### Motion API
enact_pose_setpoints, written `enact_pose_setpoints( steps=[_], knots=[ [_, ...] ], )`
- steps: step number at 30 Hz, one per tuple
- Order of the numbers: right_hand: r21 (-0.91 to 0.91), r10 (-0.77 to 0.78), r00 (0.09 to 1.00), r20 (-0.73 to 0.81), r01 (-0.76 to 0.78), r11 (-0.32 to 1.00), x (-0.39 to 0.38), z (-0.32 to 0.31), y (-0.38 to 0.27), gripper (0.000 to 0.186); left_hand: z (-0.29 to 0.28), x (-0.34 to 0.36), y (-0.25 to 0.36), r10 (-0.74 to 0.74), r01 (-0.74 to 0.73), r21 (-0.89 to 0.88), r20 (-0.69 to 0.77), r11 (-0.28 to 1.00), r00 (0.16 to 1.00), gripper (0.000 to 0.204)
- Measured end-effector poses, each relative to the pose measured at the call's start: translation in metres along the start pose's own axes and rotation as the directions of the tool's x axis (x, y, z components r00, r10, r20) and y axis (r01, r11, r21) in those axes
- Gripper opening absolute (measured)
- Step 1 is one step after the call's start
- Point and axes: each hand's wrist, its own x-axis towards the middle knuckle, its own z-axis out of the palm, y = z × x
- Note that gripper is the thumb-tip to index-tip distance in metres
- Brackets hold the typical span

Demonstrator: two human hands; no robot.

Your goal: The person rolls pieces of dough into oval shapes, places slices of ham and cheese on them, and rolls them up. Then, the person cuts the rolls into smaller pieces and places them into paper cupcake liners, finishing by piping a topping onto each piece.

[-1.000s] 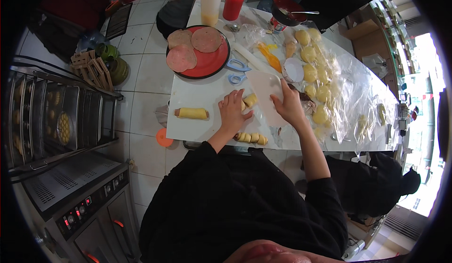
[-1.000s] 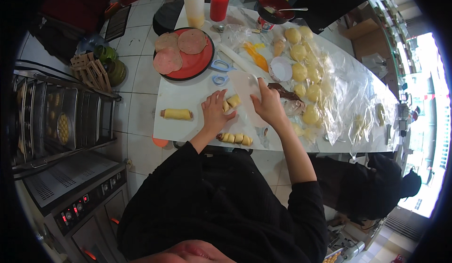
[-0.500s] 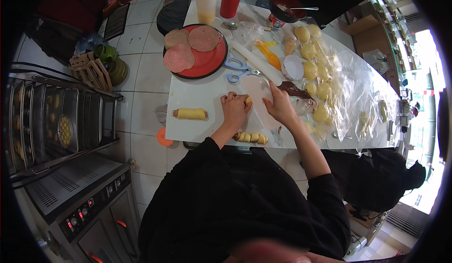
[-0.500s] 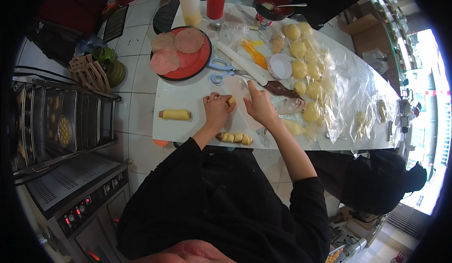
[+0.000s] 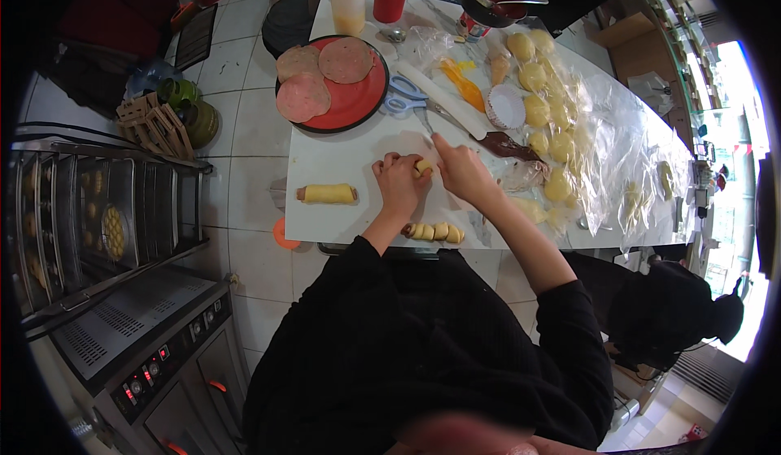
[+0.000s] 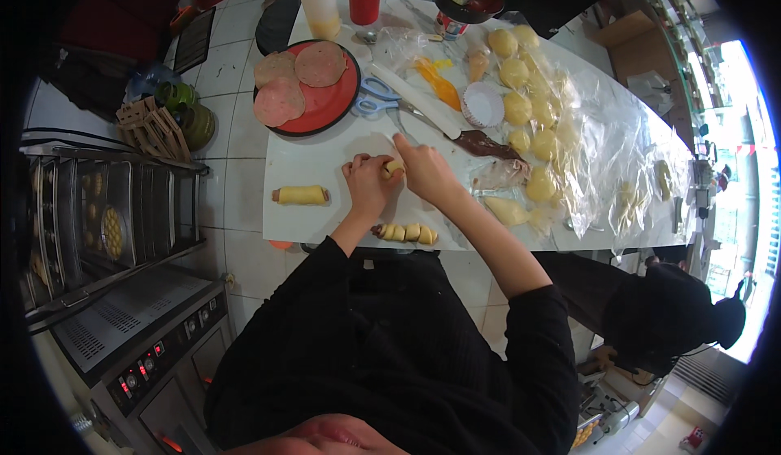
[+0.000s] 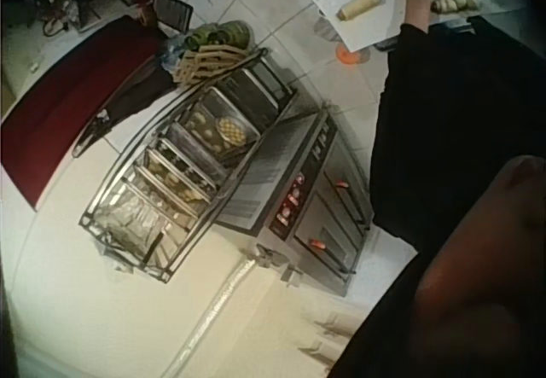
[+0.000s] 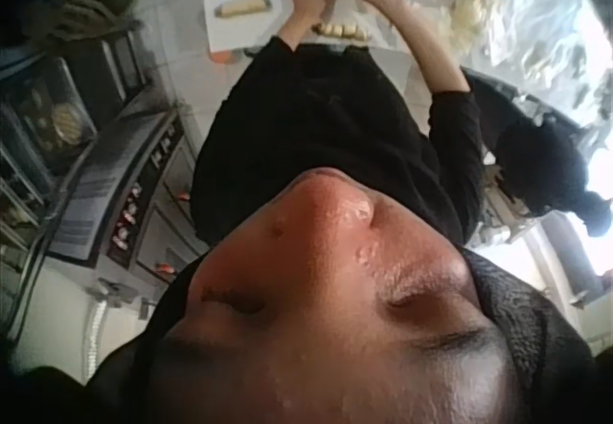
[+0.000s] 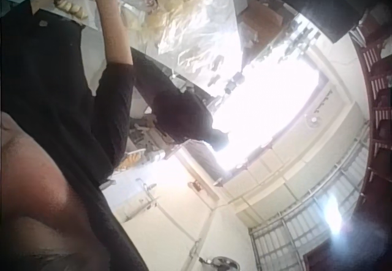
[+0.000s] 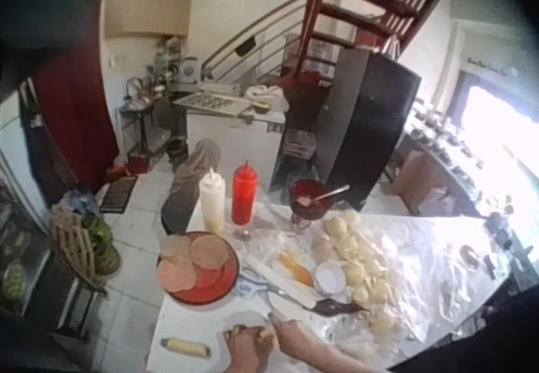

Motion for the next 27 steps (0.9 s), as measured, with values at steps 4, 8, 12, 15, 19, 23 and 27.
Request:
enact_pose_setpoints(
  steps=[4,8,12,15,19,23,27],
  knots=[
    [0.02,0.059,0.998,0.005,-0.059,0.998,-0.017,-0.005,-0.001,0.049,0.006,-0.008,-0.005,0.047,-0.047,0.002,-0.033,0.999,0.998,0.027],
    [-0.017,-0.037,0.999,-0.027,0.037,0.999,0.011,0.003,-0.003,0.05,0.01,-0.006,-0.002,0.036,-0.036,-0.013,-0.007,0.999,0.999,0.025],
    [-0.056,-0.122,0.984,-0.133,0.115,0.992,0.002,0.002,0.018,0.045,0.003,-0.007,0.002,0.022,-0.022,-0.002,0.087,1.0,0.996,0.037],
    [0.207,0.063,0.987,-0.148,-0.032,0.978,-0.031,-0.033,0.024,0.038,-0.009,-0.013,-0.009,0.103,-0.102,0.068,-0.015,0.992,0.995,0.055],
    [0.447,0.305,0.766,-0.567,-0.025,0.894,-0.094,-0.07,0.052,0.037,-0.056,-0.017,-0.025,0.231,-0.232,0.074,0.014,0.97,0.973,0.07],
    [0.382,0.278,0.72,-0.636,-0.02,0.924,-0.138,-0.072,0.048,0.04,-0.131,-0.023,-0.092,0.262,-0.288,0.098,0.219,0.952,0.94,0.067],
    [0.506,0.353,0.706,-0.614,0.009,0.862,-0.154,-0.05,0.048,0.043,-0.148,-0.03,-0.146,0.288,-0.296,-0.007,0.242,0.955,0.926,0.055]
  ],
)
